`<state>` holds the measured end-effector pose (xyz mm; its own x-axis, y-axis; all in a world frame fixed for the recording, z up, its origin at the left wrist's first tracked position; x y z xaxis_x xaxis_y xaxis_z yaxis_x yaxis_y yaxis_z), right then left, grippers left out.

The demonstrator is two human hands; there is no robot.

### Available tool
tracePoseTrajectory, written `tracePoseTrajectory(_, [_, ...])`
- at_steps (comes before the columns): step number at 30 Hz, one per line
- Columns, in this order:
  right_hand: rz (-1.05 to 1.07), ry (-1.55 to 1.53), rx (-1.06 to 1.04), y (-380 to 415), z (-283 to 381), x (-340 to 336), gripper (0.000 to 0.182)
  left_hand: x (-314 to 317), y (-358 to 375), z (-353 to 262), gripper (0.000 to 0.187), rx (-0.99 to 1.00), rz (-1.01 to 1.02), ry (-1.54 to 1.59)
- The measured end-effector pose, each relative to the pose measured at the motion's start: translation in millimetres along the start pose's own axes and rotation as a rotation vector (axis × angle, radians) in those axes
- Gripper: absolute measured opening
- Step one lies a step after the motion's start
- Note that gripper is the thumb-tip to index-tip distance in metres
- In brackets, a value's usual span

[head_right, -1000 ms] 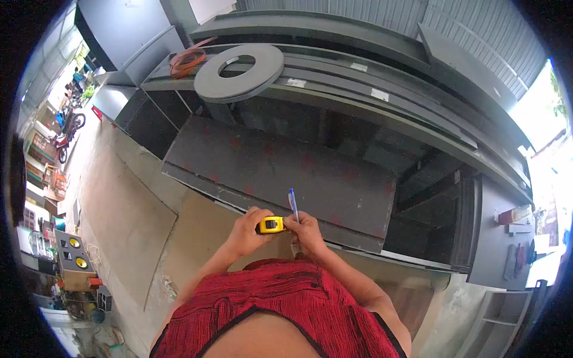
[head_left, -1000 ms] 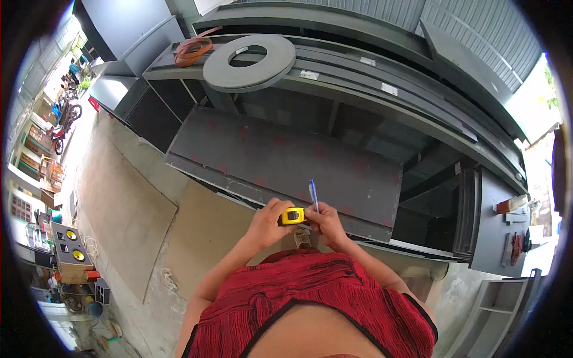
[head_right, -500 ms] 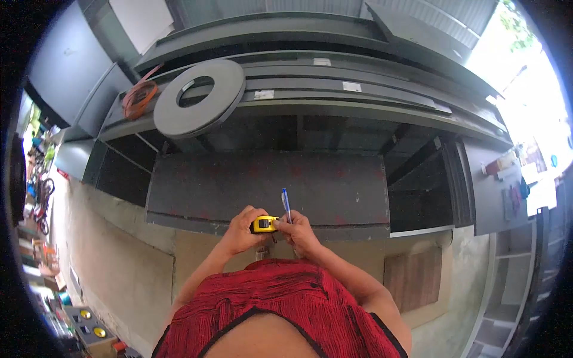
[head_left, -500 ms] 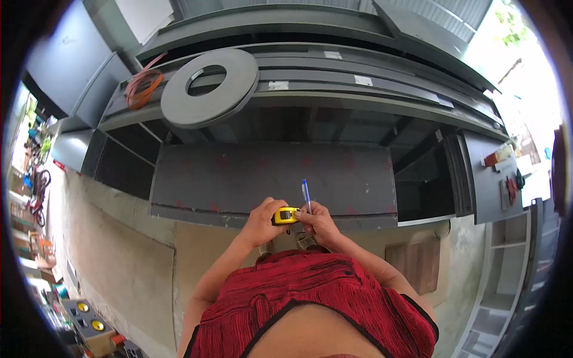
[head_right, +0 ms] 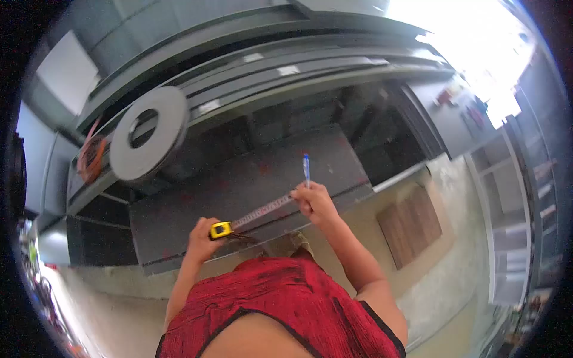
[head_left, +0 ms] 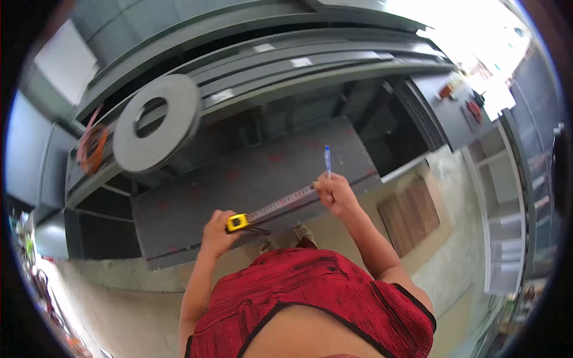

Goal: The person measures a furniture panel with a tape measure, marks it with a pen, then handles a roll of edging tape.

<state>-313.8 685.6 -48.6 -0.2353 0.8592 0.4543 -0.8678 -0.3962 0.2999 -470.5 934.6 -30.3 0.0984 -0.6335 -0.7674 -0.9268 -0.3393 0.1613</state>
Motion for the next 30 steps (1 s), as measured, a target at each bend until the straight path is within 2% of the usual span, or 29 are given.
tracePoseTrajectory(4, [-0.103, 0.014, -0.026, -20.1, 26.8, -54.2, 0.012, -10.5, -15.0, 16.3, 0.045, -0.025, -0.062, -0.1])
tracePoseTrajectory(9, [-0.215, 0.068, -0.097, -68.4, 50.3, -173.2, 0.011, -21.8, -39.4, 38.8, 0.046, -0.049, -0.091, -0.238])
tracePoseTrajectory(14, [-0.259, 0.24, -0.132, -102.3, 61.2, -260.8, 0.011, -17.3, -59.7, 59.3, 0.049, -0.097, -0.076, -0.352])
tracePoseTrajectory(23, [-0.286, 0.539, -0.046, -158.0, 22.2, -325.3, 0.013, 3.6, -76.5, 42.4, 0.05, -0.202, -0.032, -0.404])
tracePoseTrajectory(26, [-0.338, 0.577, -0.023, -156.3, 19.2, -326.3, 0.013, 5.2, -77.6, 45.2, 0.049, -0.248, -0.037, -0.434])
tracePoseTrajectory(30, [-0.302, 0.554, -0.035, -161.3, 12.0, -332.5, 0.014, 1.9, -76.0, 56.5, 0.049, -0.267, -0.05, -0.416])
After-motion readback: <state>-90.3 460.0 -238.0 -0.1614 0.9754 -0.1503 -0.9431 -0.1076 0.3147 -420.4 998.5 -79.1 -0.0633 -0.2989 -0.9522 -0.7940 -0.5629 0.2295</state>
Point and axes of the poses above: each hand's wrist, its own y-axis away from the middle knuckle, its own x-axis out of the palm, z = x × y, the point moved 9 cm from there along -y, towards the middle knuckle, and after that the axes turned 11 degrees about -x, right-handed, at the moved point
